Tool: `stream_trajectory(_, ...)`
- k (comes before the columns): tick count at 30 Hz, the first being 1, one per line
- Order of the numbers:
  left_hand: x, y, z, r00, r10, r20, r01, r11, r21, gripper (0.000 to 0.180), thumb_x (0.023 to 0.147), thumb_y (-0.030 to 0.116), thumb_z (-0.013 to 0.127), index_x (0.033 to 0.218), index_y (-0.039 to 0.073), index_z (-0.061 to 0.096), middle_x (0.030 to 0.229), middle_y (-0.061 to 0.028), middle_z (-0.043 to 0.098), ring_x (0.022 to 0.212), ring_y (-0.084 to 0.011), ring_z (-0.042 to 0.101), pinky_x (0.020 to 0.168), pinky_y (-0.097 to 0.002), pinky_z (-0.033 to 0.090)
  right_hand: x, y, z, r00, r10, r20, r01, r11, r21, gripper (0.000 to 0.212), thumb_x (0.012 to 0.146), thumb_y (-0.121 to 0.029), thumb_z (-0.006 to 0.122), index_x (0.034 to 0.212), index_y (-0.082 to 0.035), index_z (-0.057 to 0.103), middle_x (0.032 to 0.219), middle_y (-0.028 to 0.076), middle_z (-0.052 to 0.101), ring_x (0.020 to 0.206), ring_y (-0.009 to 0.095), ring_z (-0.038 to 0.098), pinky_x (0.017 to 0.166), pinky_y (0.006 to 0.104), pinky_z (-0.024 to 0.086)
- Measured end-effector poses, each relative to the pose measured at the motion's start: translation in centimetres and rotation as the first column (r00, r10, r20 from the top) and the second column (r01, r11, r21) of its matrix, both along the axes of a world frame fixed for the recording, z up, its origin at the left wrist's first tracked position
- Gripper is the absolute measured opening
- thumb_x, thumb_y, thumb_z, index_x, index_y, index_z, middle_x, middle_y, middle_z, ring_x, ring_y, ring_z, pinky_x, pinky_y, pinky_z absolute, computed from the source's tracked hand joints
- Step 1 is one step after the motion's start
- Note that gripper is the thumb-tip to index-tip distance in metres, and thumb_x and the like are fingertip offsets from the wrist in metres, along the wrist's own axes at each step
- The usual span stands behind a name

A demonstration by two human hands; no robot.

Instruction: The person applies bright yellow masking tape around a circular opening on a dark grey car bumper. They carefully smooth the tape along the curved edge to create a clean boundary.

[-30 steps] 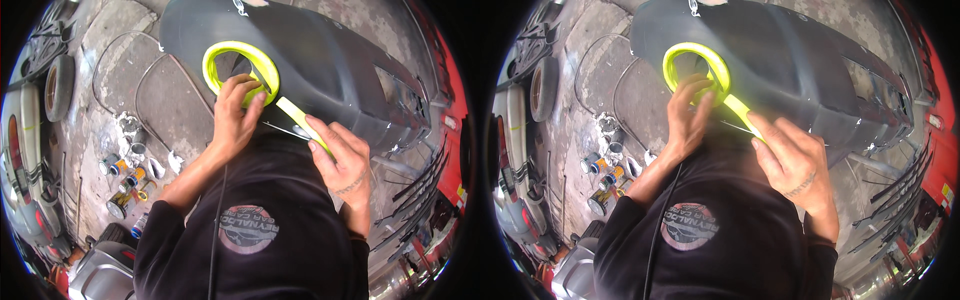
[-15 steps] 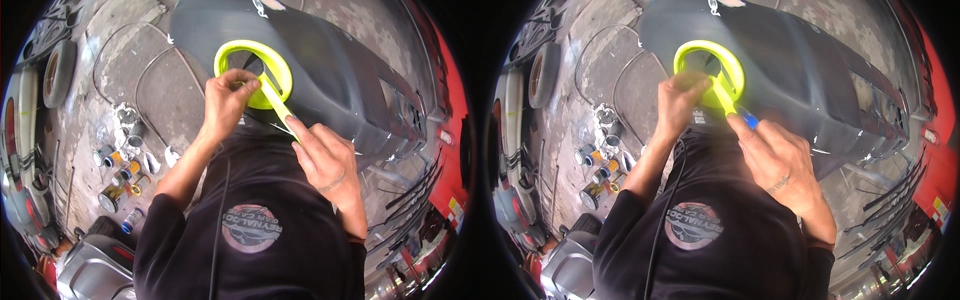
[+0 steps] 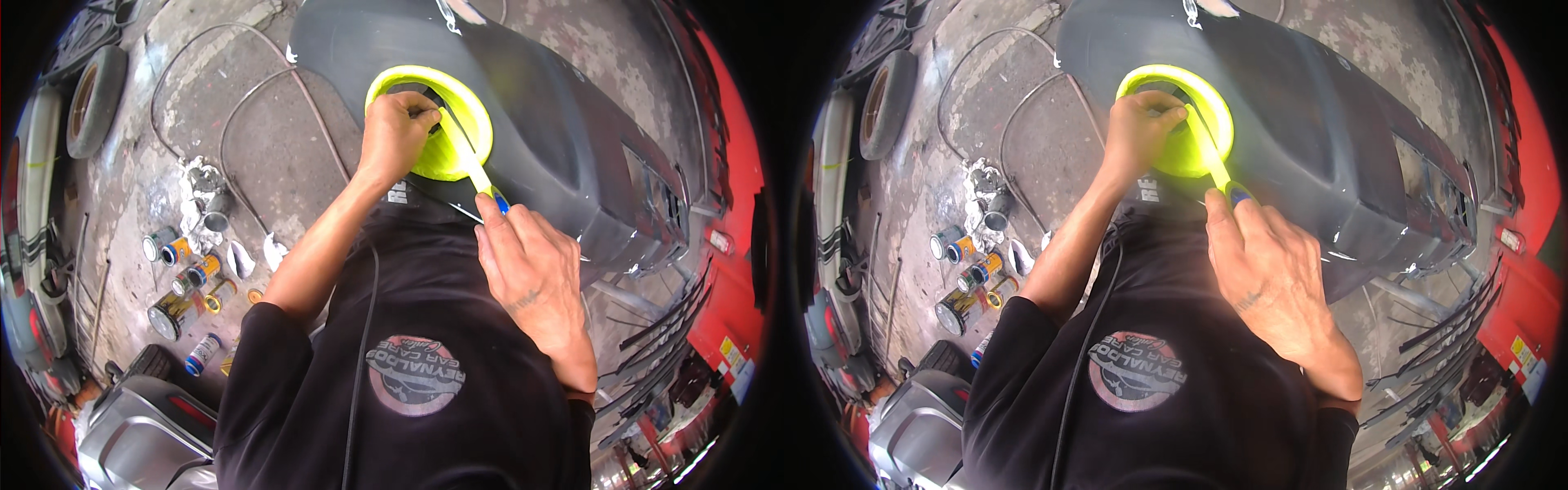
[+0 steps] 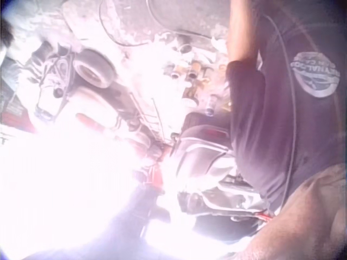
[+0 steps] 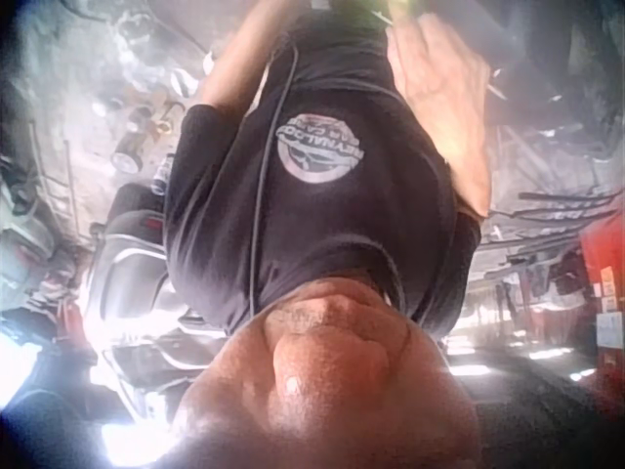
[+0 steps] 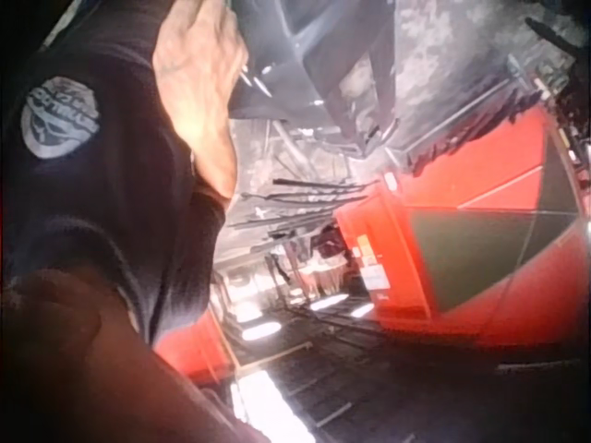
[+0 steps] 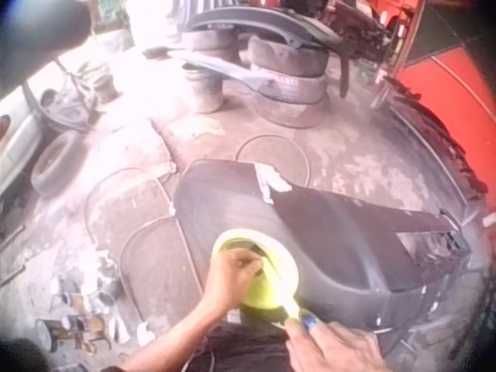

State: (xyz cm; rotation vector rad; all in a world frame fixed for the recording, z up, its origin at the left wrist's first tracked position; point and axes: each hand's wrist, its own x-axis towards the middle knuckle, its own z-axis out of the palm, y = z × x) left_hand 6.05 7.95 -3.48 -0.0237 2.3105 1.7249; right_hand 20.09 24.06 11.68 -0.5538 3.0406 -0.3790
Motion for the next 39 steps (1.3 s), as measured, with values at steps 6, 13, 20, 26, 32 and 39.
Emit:
stream_trajectory(6, -0.2, 0.0, -0.8, 0.999, -0.036, -0.037, 0.035, 0.999, -0.029, 0.019, 0.093, 0.011, 0.081, 0.107, -0.002, 0.083, 0.09, -0.0131, 0.081, 0.077, -0.0183, 0.075, 0.072, -0.0343, 0.059, 0.2, -0.3, -0.3, 0.999, 0.023, 0.034, -0.024, 0.999, 0.034, 0.039, 0.092, -0.003, 0.072, 0.13, 0.006, 0.071, 0.088, 0.011, 0.057, 0.071, 0.024, 0.064, 0.057, 0.0384, 0.057)
stream_trajectory(13, -0.1, 0.4, -0.4, 0.998, -0.052, -0.025, 0.05, 0.997, -0.065, 0.019, 0.093, 0.012, 0.08, 0.105, -0.003, 0.083, 0.094, -0.0199, 0.082, 0.082, -0.0299, 0.08, 0.079, -0.04, 0.061, 0.2, -0.4, -0.1, 0.998, 0.028, 0.049, -0.03, 0.999, 0.043, 0.042, 0.091, -0.001, 0.071, 0.132, 0.006, 0.069, 0.09, 0.012, 0.058, 0.072, 0.025, 0.065, 0.057, 0.0393, 0.058)
stream_trajectory(20, -0.3, 0.4, -0.7, 0.996, -0.08, -0.03, 0.076, 0.992, -0.099, 0.02, 0.094, 0.013, 0.079, 0.106, -0.002, 0.083, 0.092, -0.0184, 0.082, 0.08, -0.0278, 0.079, 0.077, -0.0391, 0.06, 0.5, -0.5, -0.4, 0.997, 0.042, 0.06, -0.045, 0.998, 0.035, 0.046, 0.091, 0.0, 0.07, 0.136, 0.007, 0.067, 0.09, 0.013, 0.057, 0.072, 0.027, 0.065, 0.055, 0.0399, 0.057)
stream_trajectory(26, -0.3, 0.3, -0.9, 0.993, -0.106, -0.057, 0.098, 0.987, -0.128, 0.021, 0.096, 0.014, 0.078, 0.109, -0.003, 0.082, 0.092, -0.0161, 0.082, 0.078, -0.0216, 0.077, 0.074, -0.0363, 0.06, 0.7, -0.4, -0.4, 0.998, 0.032, 0.049, -0.036, 0.997, 0.073, 0.047, 0.09, 0.001, 0.07, 0.136, 0.008, 0.066, 0.091, 0.013, 0.057, 0.072, 0.025, 0.064, 0.054, 0.0389, 0.057)
stream_trajectory(32, -0.4, 0.3, -0.7, 0.989, -0.133, -0.067, 0.121, 0.98, -0.16, 0.023, 0.097, 0.015, 0.078, 0.111, -0.003, 0.081, 0.094, -0.0176, 0.082, 0.081, -0.0232, 0.077, 0.077, -0.0374, 0.06, 0.8, -0.4, -0.2, 0.999, 0.028, 0.025, -0.03, 0.997, 0.076, 0.046, 0.091, 0.0, 0.071, 0.135, 0.008, 0.067, 0.092, 0.013, 0.058, 0.071, 0.024, 0.063, 0.054, 0.0373, 0.057)
stream_trajectory(39, -0.3, 0.4, -0.7, 0.984, -0.15, -0.093, 0.132, 0.976, -0.176, 0.023, 0.098, 0.015, 0.077, 0.111, -0.004, 0.081, 0.096, -0.0189, 0.082, 0.082, -0.0252, 0.078, 0.079, -0.038, 0.06, 1.1, -0.4, -0.5, 0.989, -0.143, 0.041, 0.137, 0.983, 0.12, 0.035, 0.094, -0.009, 0.075, 0.127, 0.002, 0.074, 0.084, 0.01, 0.058, 0.068, 0.027, 0.066, 0.058, 0.0413, 0.056)
